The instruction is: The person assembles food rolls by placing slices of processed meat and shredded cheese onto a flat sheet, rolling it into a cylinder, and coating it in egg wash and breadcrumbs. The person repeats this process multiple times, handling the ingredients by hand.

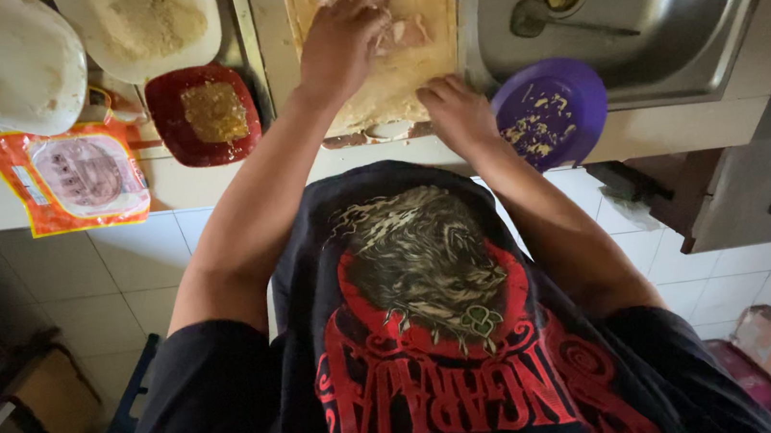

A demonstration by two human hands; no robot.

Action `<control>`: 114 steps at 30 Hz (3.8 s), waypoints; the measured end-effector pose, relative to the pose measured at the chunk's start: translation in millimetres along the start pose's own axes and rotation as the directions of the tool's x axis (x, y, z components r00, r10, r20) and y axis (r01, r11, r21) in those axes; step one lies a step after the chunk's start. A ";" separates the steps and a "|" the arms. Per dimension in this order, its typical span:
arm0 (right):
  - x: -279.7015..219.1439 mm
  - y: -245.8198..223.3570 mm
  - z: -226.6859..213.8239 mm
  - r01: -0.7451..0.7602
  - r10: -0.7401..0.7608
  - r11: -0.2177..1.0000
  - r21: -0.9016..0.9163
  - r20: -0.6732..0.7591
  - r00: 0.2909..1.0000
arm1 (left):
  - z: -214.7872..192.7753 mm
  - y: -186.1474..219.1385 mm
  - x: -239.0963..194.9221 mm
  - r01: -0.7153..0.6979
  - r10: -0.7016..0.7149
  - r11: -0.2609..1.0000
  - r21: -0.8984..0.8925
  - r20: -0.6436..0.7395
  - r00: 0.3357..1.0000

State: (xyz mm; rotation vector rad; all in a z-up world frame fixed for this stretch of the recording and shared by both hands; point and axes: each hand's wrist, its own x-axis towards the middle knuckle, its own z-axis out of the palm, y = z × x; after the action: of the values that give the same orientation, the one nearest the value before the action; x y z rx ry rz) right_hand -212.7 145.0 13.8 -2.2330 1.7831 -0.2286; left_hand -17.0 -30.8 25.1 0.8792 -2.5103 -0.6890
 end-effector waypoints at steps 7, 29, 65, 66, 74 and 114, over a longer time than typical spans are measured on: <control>15.1 2.9 -38.2 -0.108 0.103 0.990 0.086 0.070 0.992 | 0.5 -3.0 -10.5 -0.004 0.005 1.000 -0.005 0.077 0.997; 133.3 45.8 -40.6 -0.030 0.057 0.976 0.217 -0.119 0.991 | -1.2 -45.7 22.9 0.252 -0.253 0.967 -0.026 -0.021 0.967; 195.3 71.0 -10.9 0.002 -0.011 0.986 0.166 0.050 0.999 | -15.2 20.4 -82.7 0.063 -0.073 0.993 0.104 0.100 0.992; 199.1 78.0 -13.9 -0.143 0.103 0.953 0.269 0.156 0.982 | -13.5 20.9 -85.2 0.052 -0.065 0.990 0.131 0.092 0.994; 190.9 129.0 -47.2 -0.428 0.193 0.270 0.862 0.388 0.902 | 0.3 23.1 -97.0 0.077 -0.082 0.983 0.165 0.023 0.996; 166.1 -221.5 75.8 0.201 -0.192 0.949 -0.242 0.060 0.980 | -112.7 -143.8 -222.8 0.015 -0.103 0.961 0.276 0.309 0.945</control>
State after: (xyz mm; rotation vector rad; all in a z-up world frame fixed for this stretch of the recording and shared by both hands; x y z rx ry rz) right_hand 53.1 37.1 2.4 -2.5734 1.6485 -0.0031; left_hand 268.8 -18.0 -9.3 1.0090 -2.9335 -0.5515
